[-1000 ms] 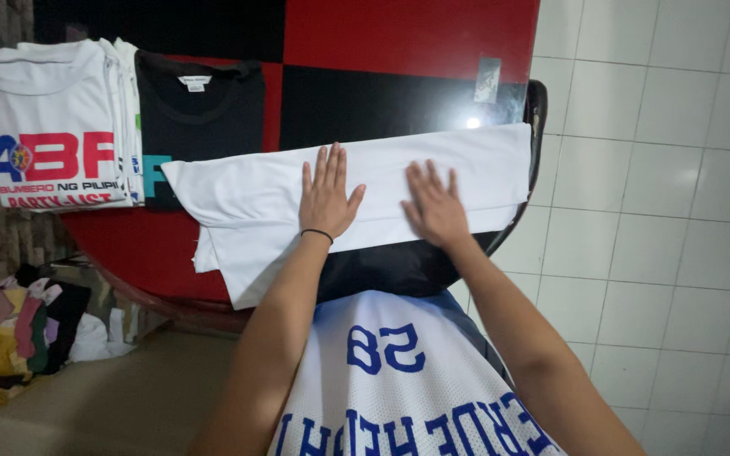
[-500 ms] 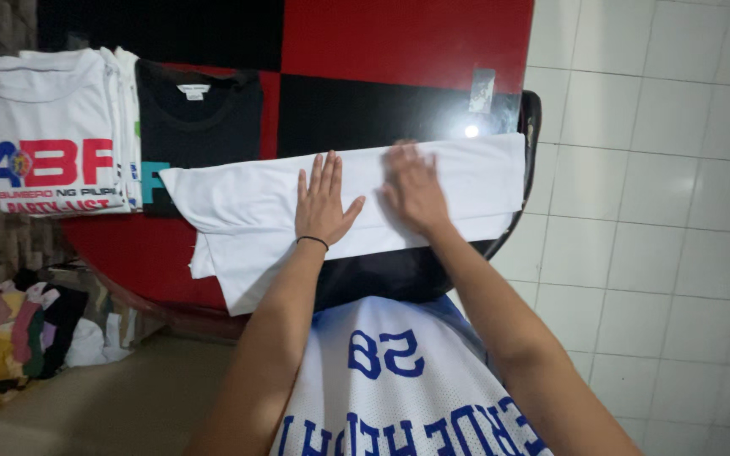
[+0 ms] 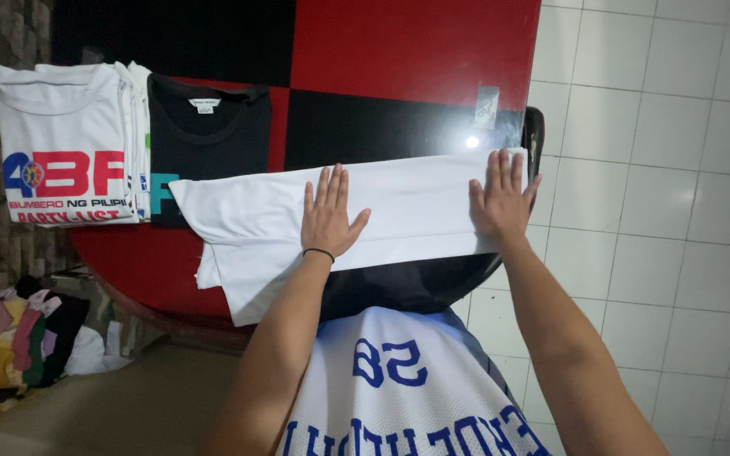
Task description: The person folds a white t-shirt on a red and black checkered table. They smooth the shirt, fold the sides inward, then fold the bottom up and the top down to create a compact rectangle.
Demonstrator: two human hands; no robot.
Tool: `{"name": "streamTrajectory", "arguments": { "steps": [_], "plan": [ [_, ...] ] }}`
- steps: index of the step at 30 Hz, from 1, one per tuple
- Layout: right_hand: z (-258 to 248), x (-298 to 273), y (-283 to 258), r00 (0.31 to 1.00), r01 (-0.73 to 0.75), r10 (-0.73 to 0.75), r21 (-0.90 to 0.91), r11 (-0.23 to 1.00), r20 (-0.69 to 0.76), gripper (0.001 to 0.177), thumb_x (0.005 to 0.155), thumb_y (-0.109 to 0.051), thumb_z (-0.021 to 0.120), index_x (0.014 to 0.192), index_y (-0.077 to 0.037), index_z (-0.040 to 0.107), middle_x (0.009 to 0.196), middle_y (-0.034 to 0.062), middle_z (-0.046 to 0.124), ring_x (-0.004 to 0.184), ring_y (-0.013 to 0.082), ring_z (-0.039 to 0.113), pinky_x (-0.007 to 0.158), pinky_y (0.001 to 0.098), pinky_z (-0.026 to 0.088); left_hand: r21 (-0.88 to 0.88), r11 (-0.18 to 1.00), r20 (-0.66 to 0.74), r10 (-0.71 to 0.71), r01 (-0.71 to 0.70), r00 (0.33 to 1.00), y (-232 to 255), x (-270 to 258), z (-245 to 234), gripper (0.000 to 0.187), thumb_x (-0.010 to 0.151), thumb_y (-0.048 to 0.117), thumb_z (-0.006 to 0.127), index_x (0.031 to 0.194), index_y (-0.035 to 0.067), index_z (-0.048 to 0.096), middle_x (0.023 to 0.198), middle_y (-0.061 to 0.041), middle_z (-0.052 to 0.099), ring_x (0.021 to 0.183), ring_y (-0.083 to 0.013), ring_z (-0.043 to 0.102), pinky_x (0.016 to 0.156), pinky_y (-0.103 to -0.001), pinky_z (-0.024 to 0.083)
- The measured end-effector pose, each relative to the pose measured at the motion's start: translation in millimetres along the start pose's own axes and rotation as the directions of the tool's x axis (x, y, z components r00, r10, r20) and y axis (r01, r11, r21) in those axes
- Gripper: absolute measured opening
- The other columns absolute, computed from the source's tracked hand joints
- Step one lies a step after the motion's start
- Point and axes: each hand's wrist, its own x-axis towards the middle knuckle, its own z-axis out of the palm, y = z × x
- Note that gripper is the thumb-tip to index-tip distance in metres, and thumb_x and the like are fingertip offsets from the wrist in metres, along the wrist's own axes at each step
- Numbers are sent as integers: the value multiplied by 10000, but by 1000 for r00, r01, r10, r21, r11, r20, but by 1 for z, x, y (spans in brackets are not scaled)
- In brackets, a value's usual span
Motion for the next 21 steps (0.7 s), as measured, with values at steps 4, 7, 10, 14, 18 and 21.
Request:
{"name": "streamTrajectory", "arguments": {
  "steps": [4, 7, 10, 14, 18, 21],
  "plan": [
    [9, 4, -15, 995, 71, -73, -41, 997, -64, 715, 1076, -486, 311, 1641, -57, 225, 1725, 135, 176, 1603, 304, 85, 1237, 642, -54, -3, 1000, 6, 2, -2, 1000, 0, -1, -2, 908, 967, 671, 383, 1639, 116, 131, 1724, -29, 76, 1576, -192, 0, 1277, -458, 21],
    [28, -8, -53, 978, 210, -210, 14, 978, -17, 722, 1063, -513, 311, 1649, -94, 248, 1721, 101, 207, 1610, 286, 100, 1268, 621, -31, -11, 1000, 3, 6, -6, 1000, 1, -1, -3, 917, 970, 668, 384, 1645, 101, 129, 1728, -40, 69, 1579, -200, 1, 1280, -464, 15],
    [37, -21, -82, 948, 317, -317, 59, 947, -6, 731, 1056, -508, 318, 1637, -70, 243, 1704, 138, 209, 1573, 311, 97, 1235, 608, -17, -7, 1000, 17, 9, -9, 1000, 1, 2, -2, 944, 967, 677, 375, 1638, 69, 108, 1719, -81, 45, 1574, -228, -17, 1271, -479, -5],
    [34, -26, -93, 962, 273, -273, -7, 962, 29, 704, 1047, -513, 326, 1633, -130, 256, 1701, 80, 235, 1586, 272, 111, 1258, 586, -8, 26, 1000, 44, 13, -14, 999, -1, -4, 1, 936, 989, 676, 355, 1624, 43, 87, 1721, -131, 20, 1575, -272, -40, 1257, -512, -24],
    [32, -25, -89, 958, 284, -284, -15, 959, 32, 706, 1044, -511, 328, 1637, -135, 251, 1701, 73, 241, 1584, 269, 112, 1264, 576, -12, -4, 1000, -23, 29, -30, 999, -5, -17, 9, 919, 996, 641, 371, 1637, 41, 99, 1726, -107, 47, 1583, -240, -20, 1270, -492, -10],
    [33, -26, -90, 963, 266, -266, 16, 964, 44, 706, 1029, -520, 329, 1622, -144, 251, 1690, 72, 239, 1571, 266, 106, 1252, 561, -23, -16, 1000, -1, 18, -18, 1000, -8, -21, 13, 920, 991, 631, 380, 1643, 42, 108, 1727, -97, 55, 1585, -228, -13, 1279, -474, -5]
  ]
}}
